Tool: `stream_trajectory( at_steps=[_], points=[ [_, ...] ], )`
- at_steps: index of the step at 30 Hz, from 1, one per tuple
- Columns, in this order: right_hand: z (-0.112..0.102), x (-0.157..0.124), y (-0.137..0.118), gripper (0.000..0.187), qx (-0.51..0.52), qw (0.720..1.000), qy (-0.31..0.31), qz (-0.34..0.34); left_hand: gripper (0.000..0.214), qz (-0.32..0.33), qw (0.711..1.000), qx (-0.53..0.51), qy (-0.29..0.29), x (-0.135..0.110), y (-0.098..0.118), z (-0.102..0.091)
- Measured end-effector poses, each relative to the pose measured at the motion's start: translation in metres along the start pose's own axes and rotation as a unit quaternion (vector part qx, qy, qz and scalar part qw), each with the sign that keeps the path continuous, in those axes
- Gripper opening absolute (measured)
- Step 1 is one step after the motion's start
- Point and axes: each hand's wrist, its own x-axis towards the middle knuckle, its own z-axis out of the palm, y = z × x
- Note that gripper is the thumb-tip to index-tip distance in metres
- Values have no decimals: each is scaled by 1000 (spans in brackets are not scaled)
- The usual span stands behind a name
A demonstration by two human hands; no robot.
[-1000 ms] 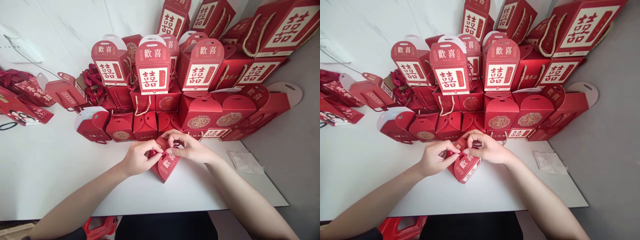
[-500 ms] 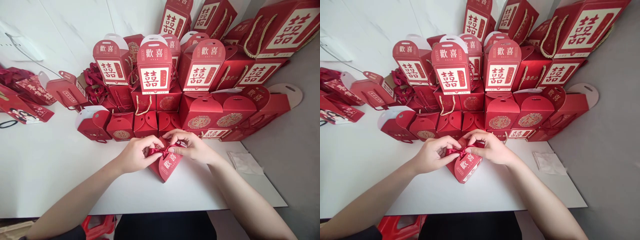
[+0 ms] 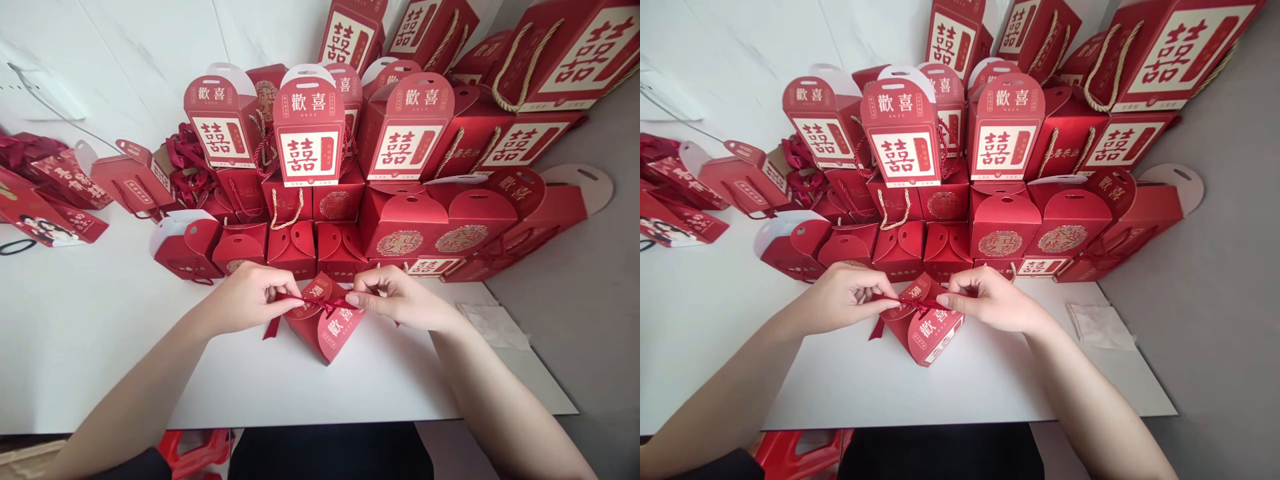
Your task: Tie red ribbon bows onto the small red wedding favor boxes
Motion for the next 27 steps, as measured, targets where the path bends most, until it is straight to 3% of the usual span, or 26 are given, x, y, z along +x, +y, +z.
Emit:
stream_trajectory(
  at_steps=[6, 10, 14, 19, 27],
  points=[
    [-13, -5, 8, 40, -3, 998, -27, 54, 12, 176, 973, 132, 67, -4, -18, -3],
    [-18, -7, 11, 38, -25, 996, -48, 70, 15, 204, 959, 184, 67, -4, -19, -5],
    [-19, -6, 8, 38, -34, 994, -74, 75, 9, 166, 971, 169, 40, -1, -10, -14],
    [-16, -6, 5, 48, -52, 996, -38, 54, 9, 50, 998, -7, -42, 0, 0, -21],
    [-1, -2, 9, 40, -51, 998, -11, 42, 30, -123, 970, -190, -92, 9, -7, 2]
  ],
)
